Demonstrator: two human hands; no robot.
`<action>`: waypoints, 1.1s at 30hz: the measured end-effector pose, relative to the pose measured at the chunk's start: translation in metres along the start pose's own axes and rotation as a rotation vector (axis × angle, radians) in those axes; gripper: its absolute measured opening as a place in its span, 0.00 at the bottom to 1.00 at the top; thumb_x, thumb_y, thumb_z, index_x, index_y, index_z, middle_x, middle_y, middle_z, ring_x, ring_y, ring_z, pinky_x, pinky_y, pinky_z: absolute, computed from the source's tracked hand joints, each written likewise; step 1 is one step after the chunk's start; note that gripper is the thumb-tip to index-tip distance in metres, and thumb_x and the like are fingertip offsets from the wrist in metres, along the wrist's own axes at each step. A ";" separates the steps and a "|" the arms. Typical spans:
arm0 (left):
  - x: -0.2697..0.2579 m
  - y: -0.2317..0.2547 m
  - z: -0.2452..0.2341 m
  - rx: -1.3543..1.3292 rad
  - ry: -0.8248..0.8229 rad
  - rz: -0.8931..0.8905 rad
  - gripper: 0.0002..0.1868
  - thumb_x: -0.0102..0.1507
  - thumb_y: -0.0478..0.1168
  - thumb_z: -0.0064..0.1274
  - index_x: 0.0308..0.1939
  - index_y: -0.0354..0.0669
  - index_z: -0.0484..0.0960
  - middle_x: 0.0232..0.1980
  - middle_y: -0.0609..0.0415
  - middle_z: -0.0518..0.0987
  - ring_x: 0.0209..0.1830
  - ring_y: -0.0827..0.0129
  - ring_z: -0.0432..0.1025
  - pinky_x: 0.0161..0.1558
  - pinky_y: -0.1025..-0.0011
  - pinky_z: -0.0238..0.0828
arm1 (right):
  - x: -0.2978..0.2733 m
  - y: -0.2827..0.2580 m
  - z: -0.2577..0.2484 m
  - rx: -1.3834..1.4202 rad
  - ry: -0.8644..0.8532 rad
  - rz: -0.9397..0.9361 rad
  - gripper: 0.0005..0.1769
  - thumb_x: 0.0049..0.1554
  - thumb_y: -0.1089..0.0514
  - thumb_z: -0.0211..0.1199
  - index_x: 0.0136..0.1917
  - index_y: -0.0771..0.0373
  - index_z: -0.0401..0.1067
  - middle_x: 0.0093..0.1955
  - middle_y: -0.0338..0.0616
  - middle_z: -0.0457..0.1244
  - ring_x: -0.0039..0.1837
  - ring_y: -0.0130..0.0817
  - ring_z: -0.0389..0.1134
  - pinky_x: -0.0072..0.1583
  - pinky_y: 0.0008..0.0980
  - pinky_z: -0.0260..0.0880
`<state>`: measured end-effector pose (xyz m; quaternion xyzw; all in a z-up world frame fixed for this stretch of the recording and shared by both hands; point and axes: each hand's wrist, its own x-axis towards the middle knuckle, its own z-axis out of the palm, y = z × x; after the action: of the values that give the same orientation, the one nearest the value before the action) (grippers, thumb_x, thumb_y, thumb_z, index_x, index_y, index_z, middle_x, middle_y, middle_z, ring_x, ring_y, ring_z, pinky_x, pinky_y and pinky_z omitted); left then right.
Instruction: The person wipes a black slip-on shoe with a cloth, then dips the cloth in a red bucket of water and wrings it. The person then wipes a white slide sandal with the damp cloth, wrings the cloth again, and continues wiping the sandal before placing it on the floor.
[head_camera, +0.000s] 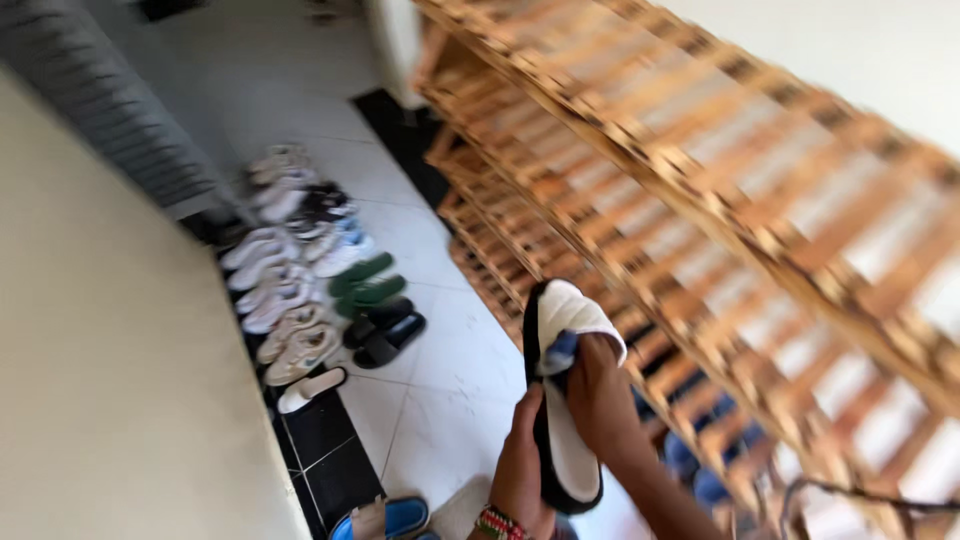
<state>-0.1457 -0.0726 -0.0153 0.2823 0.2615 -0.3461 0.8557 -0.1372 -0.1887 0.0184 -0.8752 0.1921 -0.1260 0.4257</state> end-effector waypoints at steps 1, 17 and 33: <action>-0.014 -0.001 -0.001 0.056 -0.006 -0.041 0.29 0.64 0.57 0.49 0.62 0.43 0.80 0.55 0.54 0.85 0.52 0.64 0.78 0.55 0.66 0.74 | -0.010 0.005 -0.006 0.018 0.033 -0.044 0.10 0.64 0.62 0.53 0.60 0.61 0.67 0.51 0.61 0.68 0.57 0.64 0.69 0.54 0.55 0.70; -0.105 -0.057 -0.043 0.684 -0.196 -0.462 0.31 0.64 0.68 0.50 0.59 0.52 0.80 0.45 0.56 0.78 0.43 0.63 0.73 0.44 0.61 0.72 | -0.252 0.031 -0.046 0.353 0.178 0.391 0.24 0.64 0.57 0.53 0.72 0.60 0.62 0.54 0.64 0.66 0.54 0.60 0.67 0.54 0.54 0.68; -0.178 -0.282 -0.038 0.651 -0.453 -0.489 0.33 0.70 0.69 0.50 0.54 0.40 0.74 0.46 0.48 0.75 0.45 0.58 0.72 0.45 0.58 0.72 | -0.448 0.048 -0.167 -0.223 0.739 -0.166 0.27 0.54 0.68 0.60 0.67 0.60 0.72 0.65 0.57 0.66 0.62 0.51 0.71 0.56 0.48 0.72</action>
<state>-0.4746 -0.1375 -0.0129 0.3837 0.0048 -0.6545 0.6514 -0.6130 -0.1332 0.0563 -0.8244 0.2736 -0.4448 0.2185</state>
